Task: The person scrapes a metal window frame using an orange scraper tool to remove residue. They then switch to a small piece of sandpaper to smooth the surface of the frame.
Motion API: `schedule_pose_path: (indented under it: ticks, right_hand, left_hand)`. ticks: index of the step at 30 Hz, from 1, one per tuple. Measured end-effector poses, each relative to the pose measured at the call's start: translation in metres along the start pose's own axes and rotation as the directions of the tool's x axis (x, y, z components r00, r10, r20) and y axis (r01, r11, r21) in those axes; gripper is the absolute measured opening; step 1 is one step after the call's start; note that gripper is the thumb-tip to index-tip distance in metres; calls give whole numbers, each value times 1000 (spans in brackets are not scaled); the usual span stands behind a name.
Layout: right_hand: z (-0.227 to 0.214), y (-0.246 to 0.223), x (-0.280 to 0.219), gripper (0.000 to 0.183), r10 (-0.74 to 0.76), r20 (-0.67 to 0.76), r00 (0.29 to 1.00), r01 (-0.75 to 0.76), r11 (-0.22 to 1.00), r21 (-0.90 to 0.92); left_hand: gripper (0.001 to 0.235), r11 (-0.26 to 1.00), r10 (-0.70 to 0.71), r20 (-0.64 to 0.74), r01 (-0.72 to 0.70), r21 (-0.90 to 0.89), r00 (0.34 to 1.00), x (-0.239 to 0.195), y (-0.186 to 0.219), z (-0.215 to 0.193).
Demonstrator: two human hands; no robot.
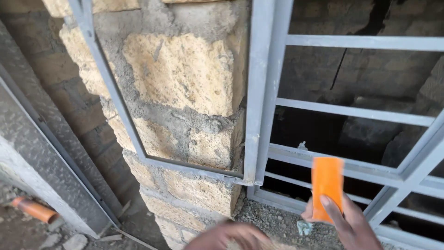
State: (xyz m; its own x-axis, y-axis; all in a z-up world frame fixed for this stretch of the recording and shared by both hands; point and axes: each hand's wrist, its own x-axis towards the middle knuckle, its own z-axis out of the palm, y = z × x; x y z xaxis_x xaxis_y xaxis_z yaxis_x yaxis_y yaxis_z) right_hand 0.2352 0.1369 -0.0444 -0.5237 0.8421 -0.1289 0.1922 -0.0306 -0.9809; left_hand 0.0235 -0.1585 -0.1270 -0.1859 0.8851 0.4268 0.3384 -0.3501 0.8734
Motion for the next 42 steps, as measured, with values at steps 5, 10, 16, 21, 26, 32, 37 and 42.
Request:
schedule_pose_path:
  ticks: [5,10,16,21,26,32,37,42]
  right_hand:
    - [1,-24,49,32,-157,255,954,295,639,-710]
    - [26,-50,81,62,-246,504,828,547,154,-823]
    - [54,-68,100,66,-223,570,791,600,101,-793]
    - [57,-56,83,48,-150,510,847,528,124,-840]
    - [61,-79,91,55,-36,486,873,483,188,-855]
    - [48,-114,94,30,33,402,915,300,611,-733]
    - [44,-112,97,74,-143,496,856,514,139,-847]
    - [30,-100,115,71,-203,530,823,534,-39,-845]
  left_hand:
    - [52,928,360,-679,-171,331,640,59,-4,-113]
    - [53,473,877,-480,220,853,-25,88,31,-221]
    - [76,461,848,-509,264,847,150,103,43,-335]
    - [71,685,703,-653,-19,729,280,141,69,-275]
    - [53,553,793,-573,149,819,207,149,79,-260]
    - [123,748,458,-863,431,504,213,151,69,-283]
    - [127,802,417,-892,390,452,176,144,51,-299]
    - [117,801,442,-872,344,489,211,144,52,-301]
